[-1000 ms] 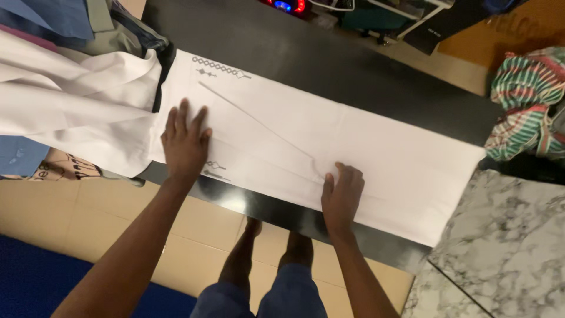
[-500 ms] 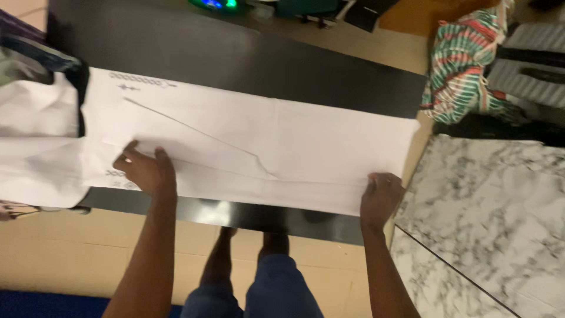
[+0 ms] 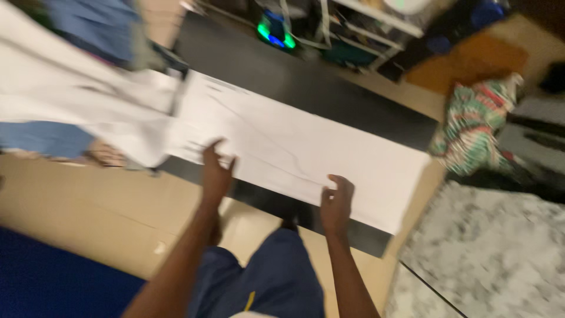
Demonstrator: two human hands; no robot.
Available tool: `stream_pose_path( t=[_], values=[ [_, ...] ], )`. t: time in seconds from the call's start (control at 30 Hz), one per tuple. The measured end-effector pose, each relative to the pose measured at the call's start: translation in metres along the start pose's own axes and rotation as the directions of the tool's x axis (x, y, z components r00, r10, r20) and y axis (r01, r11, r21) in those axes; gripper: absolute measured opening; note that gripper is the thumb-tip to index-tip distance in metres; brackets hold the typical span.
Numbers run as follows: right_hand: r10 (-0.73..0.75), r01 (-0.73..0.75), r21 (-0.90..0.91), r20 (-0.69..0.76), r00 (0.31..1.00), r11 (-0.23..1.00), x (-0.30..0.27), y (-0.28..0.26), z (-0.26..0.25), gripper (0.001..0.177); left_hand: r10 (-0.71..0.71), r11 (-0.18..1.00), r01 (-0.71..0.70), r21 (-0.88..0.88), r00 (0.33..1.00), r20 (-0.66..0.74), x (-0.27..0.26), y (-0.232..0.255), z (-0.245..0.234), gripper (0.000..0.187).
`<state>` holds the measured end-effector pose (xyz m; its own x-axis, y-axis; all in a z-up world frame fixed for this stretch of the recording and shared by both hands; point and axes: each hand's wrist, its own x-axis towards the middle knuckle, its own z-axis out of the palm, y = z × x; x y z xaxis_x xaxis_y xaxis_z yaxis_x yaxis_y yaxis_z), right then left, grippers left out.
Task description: The person picks up white garments from a pile, folds them on a flat surface, and places a folded garment on a shelf inside a closet.
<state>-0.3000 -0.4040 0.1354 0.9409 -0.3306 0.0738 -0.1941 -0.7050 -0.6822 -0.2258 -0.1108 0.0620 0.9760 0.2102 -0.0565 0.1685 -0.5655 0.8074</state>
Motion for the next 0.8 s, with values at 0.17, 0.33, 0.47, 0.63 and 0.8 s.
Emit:
stream_pose_path(
  t=[0.17, 0.33, 0.47, 0.63, 0.8],
  values=[
    [0.049, -0.124, 0.244, 0.292, 0.955, 0.962, -0.022, -0.188, 0.041, 0.036, -0.052, 0.956, 0.075, -0.283, 0.995, 0.086, -0.031, 0.040, -0.095, 0.049],
    [-0.089, -0.053, 0.386, 0.341, 0.936, 0.921, -0.059, -0.317, 0.095, 0.036, 0.113, 0.839, -0.076, -0.539, 0.993, 0.037, -0.032, 0.041, -0.209, 0.036],
    [-0.124, -0.019, 0.394, 0.335, 0.934, 0.919, -0.067, -0.387, 0.141, 0.033, -0.158, 0.756, 0.289, -0.587, 0.952, 0.264, -0.014, 0.029, -0.303, 0.035],
    [-0.248, 0.042, 0.470, 0.386, 0.888, 0.882, -0.054, -0.428, 0.174, 0.034, -0.193, 0.723, 0.230, -0.652, 0.973, 0.130, 0.023, 0.011, -0.379, 0.034],
    [-0.258, 0.084, 0.488, 0.301, 0.918, 0.869, 0.000, -0.436, 0.216, 0.032, -0.345, 0.552, 0.348, -0.758, 0.923, 0.172, 0.071, -0.025, -0.408, 0.042]
  ],
)
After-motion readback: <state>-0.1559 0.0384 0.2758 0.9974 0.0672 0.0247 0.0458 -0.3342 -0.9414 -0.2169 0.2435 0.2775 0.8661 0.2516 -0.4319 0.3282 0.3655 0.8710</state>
